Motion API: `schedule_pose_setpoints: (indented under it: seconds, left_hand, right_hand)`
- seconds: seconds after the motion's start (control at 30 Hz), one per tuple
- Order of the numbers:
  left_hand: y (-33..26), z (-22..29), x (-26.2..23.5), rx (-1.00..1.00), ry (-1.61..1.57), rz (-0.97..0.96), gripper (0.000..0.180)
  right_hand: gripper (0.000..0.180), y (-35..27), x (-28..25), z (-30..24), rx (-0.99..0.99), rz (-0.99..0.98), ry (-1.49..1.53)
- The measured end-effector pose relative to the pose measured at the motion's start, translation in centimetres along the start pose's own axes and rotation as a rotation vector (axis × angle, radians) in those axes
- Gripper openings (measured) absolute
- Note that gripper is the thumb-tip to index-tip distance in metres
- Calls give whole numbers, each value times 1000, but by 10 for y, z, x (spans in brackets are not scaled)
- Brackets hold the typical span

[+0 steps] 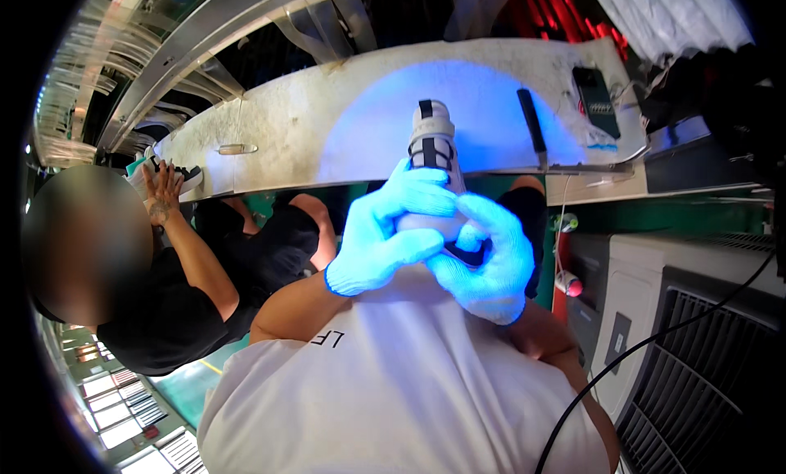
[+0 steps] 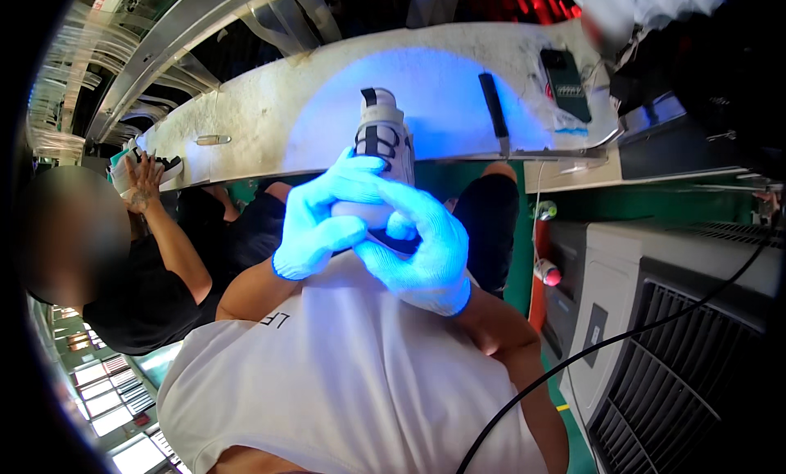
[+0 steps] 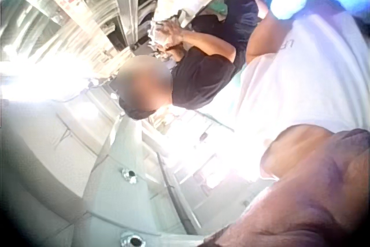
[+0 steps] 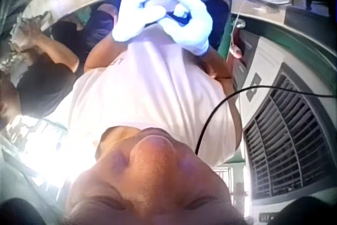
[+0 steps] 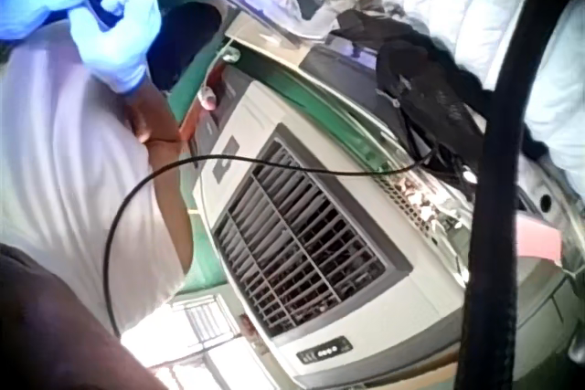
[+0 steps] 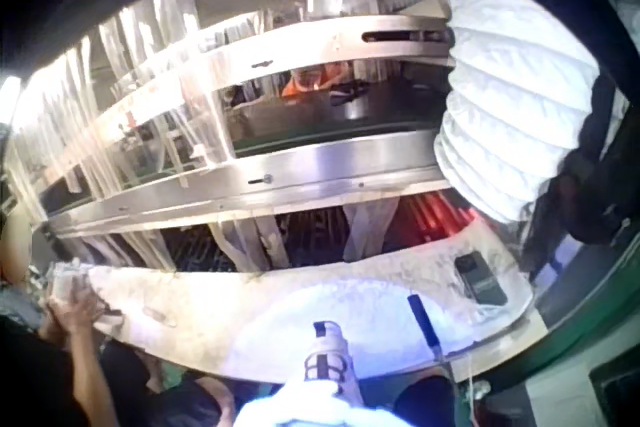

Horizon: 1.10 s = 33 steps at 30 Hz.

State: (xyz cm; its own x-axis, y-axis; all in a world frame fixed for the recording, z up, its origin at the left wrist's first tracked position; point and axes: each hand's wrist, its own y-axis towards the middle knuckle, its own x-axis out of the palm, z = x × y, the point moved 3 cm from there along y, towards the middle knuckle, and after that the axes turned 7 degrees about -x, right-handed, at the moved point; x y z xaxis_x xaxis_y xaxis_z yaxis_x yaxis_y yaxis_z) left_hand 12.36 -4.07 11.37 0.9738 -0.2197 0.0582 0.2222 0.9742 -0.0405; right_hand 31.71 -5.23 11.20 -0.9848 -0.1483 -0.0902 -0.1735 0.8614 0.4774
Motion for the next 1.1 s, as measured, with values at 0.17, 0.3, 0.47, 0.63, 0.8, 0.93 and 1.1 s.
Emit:
schedule_pose_setpoints:
  seconds: [0.17, 0.3, 0.47, 0.63, 0.8, 0.93, 1.1]
  left_hand:
    - [3, 5, 3, 20, 58, -14, 33]
    - [9, 0, -5, 70, 49, -141, 46]
    - [13, 10, -1, 52, 103, -111, 58]
    - [21, 5, -6, 166, 237, -124, 66]
    - [29, 11, -9, 193, 296, -158, 60]
    - [32, 8, -15, 223, 227, -173, 57]
    - [28, 9, -29, 135, 231, -176, 56]
  right_hand:
    - [68, 0, 1, -1, -3, 64, -15]
    - [78, 3, -7, -4, 58, -62, -46]
    - [88, 4, -7, 0, -42, -7, -150]
    - [92, 15, -10, 6, 38, 41, -205]
    - [91, 23, -9, 18, -53, 53, -223]
    - [90, 23, -6, 26, -29, 3, -164]
    - [90, 23, 6, 39, -107, 66, -156]
